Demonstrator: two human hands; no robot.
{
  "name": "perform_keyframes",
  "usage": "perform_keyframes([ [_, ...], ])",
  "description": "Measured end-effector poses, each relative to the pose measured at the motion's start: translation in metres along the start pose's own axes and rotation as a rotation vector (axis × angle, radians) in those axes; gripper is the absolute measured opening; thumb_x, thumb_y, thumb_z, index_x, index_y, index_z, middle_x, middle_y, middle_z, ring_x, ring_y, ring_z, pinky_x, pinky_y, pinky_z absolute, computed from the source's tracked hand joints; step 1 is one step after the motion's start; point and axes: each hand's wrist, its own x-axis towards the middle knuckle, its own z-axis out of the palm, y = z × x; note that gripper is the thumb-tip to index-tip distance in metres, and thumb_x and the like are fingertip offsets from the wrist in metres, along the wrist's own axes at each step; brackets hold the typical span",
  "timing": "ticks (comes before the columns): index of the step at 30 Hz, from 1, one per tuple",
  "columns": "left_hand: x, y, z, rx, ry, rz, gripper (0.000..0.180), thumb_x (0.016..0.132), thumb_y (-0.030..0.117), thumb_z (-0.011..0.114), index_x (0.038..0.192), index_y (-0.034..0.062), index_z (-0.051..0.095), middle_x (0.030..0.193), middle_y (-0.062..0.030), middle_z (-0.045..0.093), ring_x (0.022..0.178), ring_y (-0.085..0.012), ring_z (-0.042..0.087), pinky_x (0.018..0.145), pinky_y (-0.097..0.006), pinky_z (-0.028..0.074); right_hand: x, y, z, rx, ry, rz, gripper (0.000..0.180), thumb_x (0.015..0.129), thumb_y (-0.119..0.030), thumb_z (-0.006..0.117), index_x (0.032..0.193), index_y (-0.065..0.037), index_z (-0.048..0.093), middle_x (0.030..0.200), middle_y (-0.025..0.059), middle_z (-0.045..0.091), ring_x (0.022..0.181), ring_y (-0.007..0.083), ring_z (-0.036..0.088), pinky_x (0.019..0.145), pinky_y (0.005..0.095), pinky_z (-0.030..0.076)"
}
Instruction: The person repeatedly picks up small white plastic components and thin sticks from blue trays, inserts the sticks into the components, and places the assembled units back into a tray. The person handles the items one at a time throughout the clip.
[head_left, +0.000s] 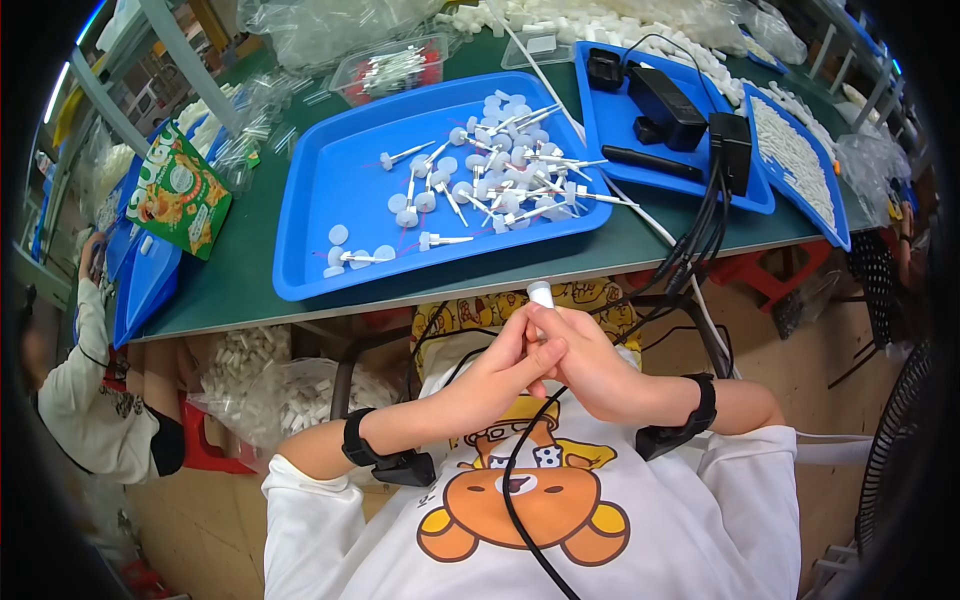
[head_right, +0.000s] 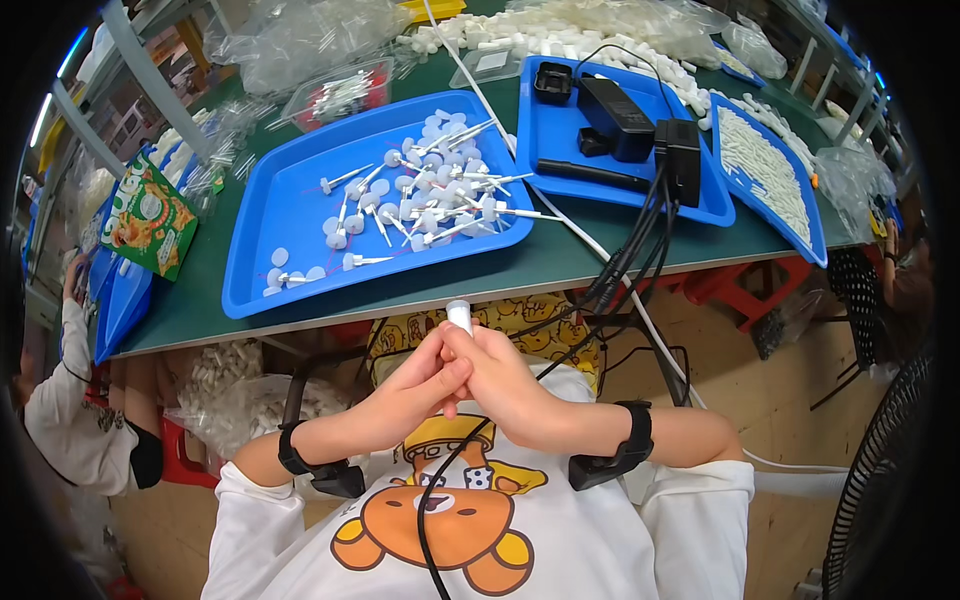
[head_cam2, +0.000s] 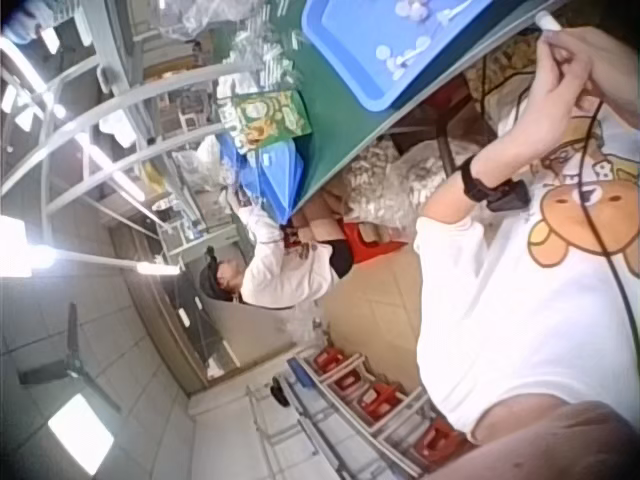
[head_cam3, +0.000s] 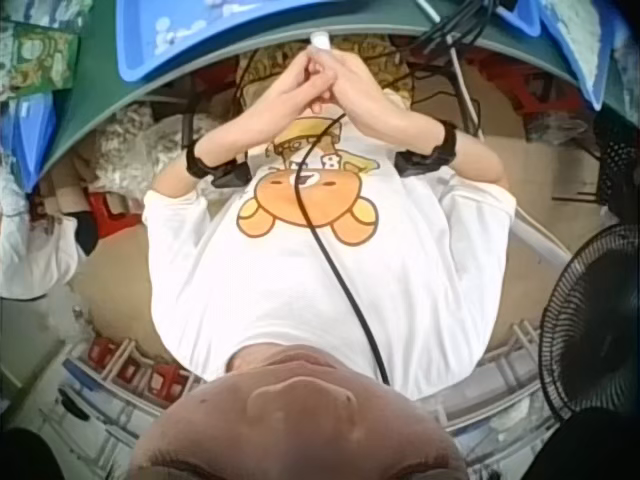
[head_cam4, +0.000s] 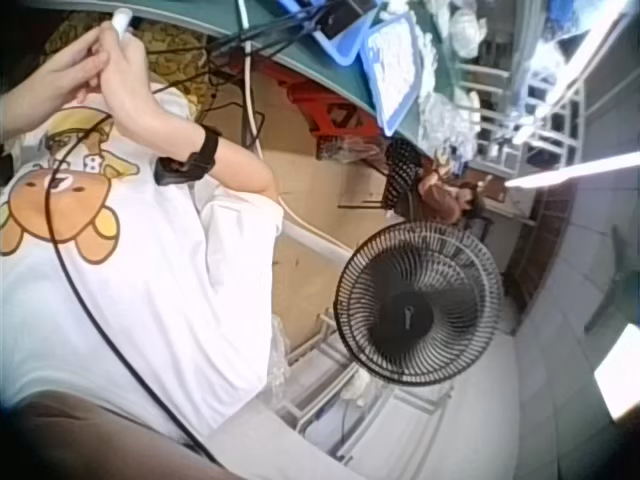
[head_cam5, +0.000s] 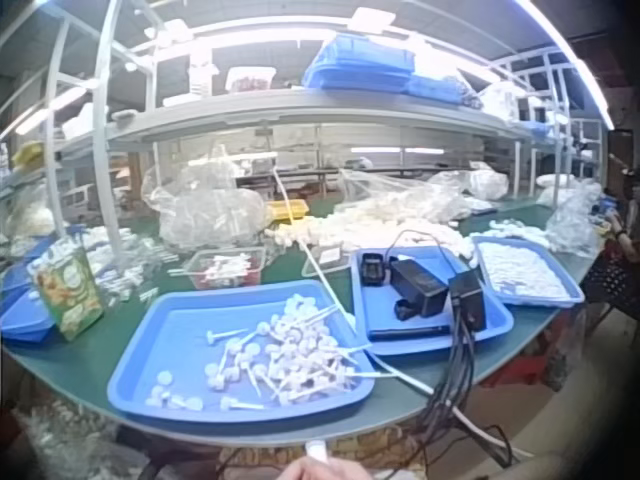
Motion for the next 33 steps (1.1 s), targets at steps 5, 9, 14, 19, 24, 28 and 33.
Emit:
perform_keyframes([
  [5,0.001,-0.003,0.001,0.025,0.021,0.028,0.054,0.095,0.038,0.044,0.133,0.0064,0.022,0.095,-0.0034,0.044,0.074,-0.0072,0.046,0.069,-0.020,0.042,0.002,0.000,-0.002,-0.030,-0.022,-0.030,0.031,0.096,-0.025,0.034,0.081,-0.001,0.046,0.067,0.0050,0.050,0.052,0.0116,0.049,0.048,0.0243,0.043],
  [9,0.001,-0.003,0.001,0.043,0.051,0.062,0.054,0.095,0.037,0.044,0.133,0.0047,0.022,0.093,-0.0043,0.045,0.071,-0.0075,0.048,0.067,-0.021,0.043,0.006,0.001,-0.003,-0.043,-0.049,-0.041,0.033,0.096,-0.026,0.033,0.079,0.000,0.047,0.065,0.0046,0.049,0.049,0.0121,0.048,0.047,0.0247,0.043],
  [14,0.001,0.005,-0.001,0.057,0.052,0.027,0.051,0.095,0.035,0.046,0.129,0.0022,0.027,0.088,-0.0040,0.047,0.066,-0.0075,0.049,0.063,-0.021,0.043,0.009,0.001,-0.008,-0.091,-0.077,-0.027,0.035,0.097,-0.030,0.032,0.076,-0.005,0.044,0.064,0.0055,0.051,0.050,0.0127,0.052,0.044,0.0241,0.041],
  [19,0.003,0.008,-0.001,0.101,0.063,0.045,0.041,0.094,0.034,0.047,0.117,0.0026,0.035,0.078,-0.0016,0.046,0.059,-0.0060,0.046,0.054,-0.019,0.039,0.011,-0.002,-0.009,-0.096,-0.106,-0.015,0.036,0.098,-0.029,0.031,0.075,-0.004,0.043,0.065,0.0088,0.053,0.051,0.0161,0.055,0.050,0.0267,0.047],
  [24,0.002,0.010,0.000,0.195,0.101,0.022,0.036,0.094,0.032,0.049,0.111,0.0029,0.038,0.074,-0.0006,0.043,0.057,-0.0053,0.042,0.051,-0.019,0.036,0.018,0.010,-0.018,-0.044,-0.130,-0.053,0.038,0.097,-0.028,0.034,0.078,0.002,0.047,0.076,0.0112,0.059,0.059,0.0205,0.062,0.058,0.0281,0.051],
  [28,0.003,0.009,-0.001,0.332,0.127,0.106,0.033,0.093,0.030,0.050,0.108,0.0020,0.041,0.075,-0.0010,0.044,0.063,-0.0075,0.041,0.057,-0.023,0.037,0.019,0.011,-0.020,-0.115,-0.129,-0.115,0.038,0.097,-0.029,0.035,0.077,0.001,0.047,0.077,0.0100,0.058,0.067,0.0176,0.061,0.062,0.0291,0.051],
  [33,0.003,0.010,-0.004,0.421,0.105,0.101,0.034,0.094,0.028,0.050,0.114,0.0037,0.039,0.080,-0.0002,0.044,0.066,-0.0044,0.039,0.055,-0.020,0.034,0.025,0.018,-0.027,-0.201,-0.125,-0.172,0.039,0.098,-0.031,0.037,0.079,0.000,0.051,0.077,0.0055,0.058,0.069,0.0105,0.054,0.063,0.0253,0.045],
])
